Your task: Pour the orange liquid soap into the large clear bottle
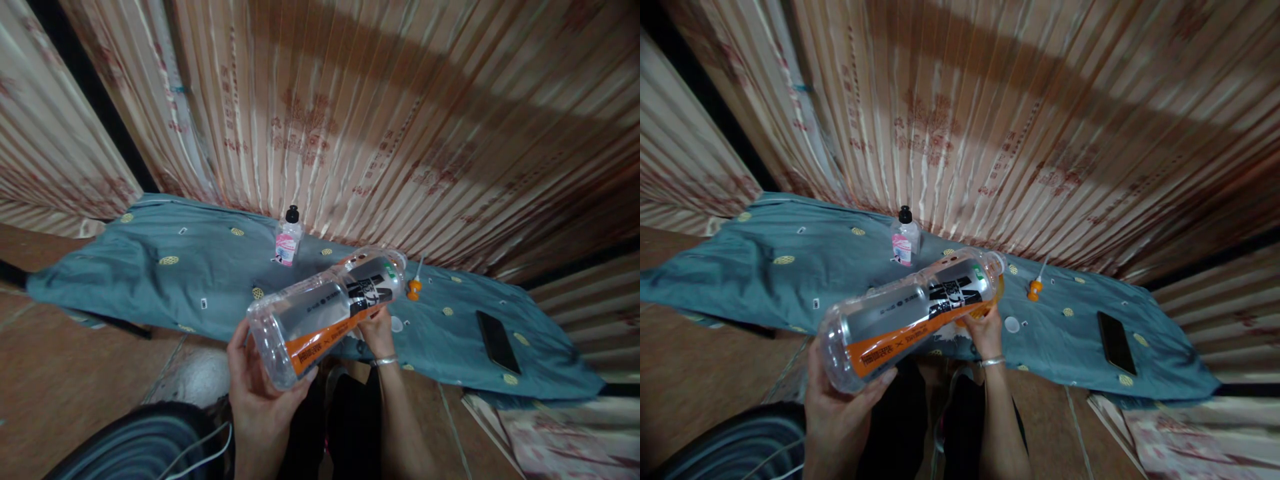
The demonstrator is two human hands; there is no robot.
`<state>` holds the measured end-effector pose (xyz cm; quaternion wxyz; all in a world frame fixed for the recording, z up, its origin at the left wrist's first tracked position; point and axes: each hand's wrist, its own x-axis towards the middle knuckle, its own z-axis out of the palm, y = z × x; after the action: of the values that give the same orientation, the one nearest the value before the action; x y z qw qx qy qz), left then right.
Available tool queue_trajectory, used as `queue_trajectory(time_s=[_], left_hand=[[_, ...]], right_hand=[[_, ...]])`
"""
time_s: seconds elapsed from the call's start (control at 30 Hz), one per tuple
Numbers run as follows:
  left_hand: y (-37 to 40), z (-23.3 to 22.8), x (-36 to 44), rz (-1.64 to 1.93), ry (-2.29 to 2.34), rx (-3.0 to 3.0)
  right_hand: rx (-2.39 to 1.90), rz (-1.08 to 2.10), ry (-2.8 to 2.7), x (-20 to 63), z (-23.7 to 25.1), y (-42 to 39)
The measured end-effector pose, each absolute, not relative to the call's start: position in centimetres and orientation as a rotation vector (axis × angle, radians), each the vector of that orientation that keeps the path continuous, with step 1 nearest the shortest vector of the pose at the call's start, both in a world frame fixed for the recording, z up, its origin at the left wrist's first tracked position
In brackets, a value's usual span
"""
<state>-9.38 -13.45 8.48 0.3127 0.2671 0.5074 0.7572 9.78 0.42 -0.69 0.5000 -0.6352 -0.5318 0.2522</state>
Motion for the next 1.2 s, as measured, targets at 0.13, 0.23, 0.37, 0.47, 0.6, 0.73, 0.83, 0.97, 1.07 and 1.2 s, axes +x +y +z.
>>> queue_trajectory(time_s=[0.13, 0.23, 0.37, 0.47, 0.6, 0.73, 0.83, 0.97, 1.07, 1.2], left_hand=[[-13.4, 8.9, -9.0, 2.015, 1.346, 0.639], [-13.4, 9.0, -8.8, 2.005, 1.35, 0.627], [-13.5, 9.2, -8.5, 2.003, 1.355, 0.578], [-13.5, 9.0, -8.8, 2.007, 1.345, 0.587], [-13.4, 8.1, -9.6, 1.991, 1.357, 0.689], [-13.4, 7.7, -9.9, 1.985, 1.382, 0.712], [-13.5, 7.8, -9.7, 1.996, 1.36, 0.679], [-13.5, 7.9, -9.8, 1.993, 1.368, 0.723], [-13.5, 7.6, -10.1, 1.985, 1.404, 0.747], [-13.5, 7.3, -10.2, 1.977, 1.405, 0.734]], right_hand=[[-1.518, 0.629, -1.279, 9.7, -0.6, 0.4], [-1.548, 0.621, -1.273, 9.7, -0.6, 0.4], [-1.585, 0.591, -1.28, 9.8, -0.8, 0.4], [-1.555, 0.582, -1.298, 9.9, -1.0, 0.5], [-1.537, 0.562, -1.313, 10.0, -1.4, 0.5], [-1.567, 0.563, -1.299, 9.9, -1.4, 0.4], [-1.575, 0.601, -1.3, 9.8, -1.2, 0.4], [-1.558, 0.598, -1.286, 9.8, -1.1, 0.4], [-1.552, 0.59, -1.292, 9.9, -1.3, 0.5], [-1.554, 0.556, -1.297, 10.1, -1.6, 0.6]])
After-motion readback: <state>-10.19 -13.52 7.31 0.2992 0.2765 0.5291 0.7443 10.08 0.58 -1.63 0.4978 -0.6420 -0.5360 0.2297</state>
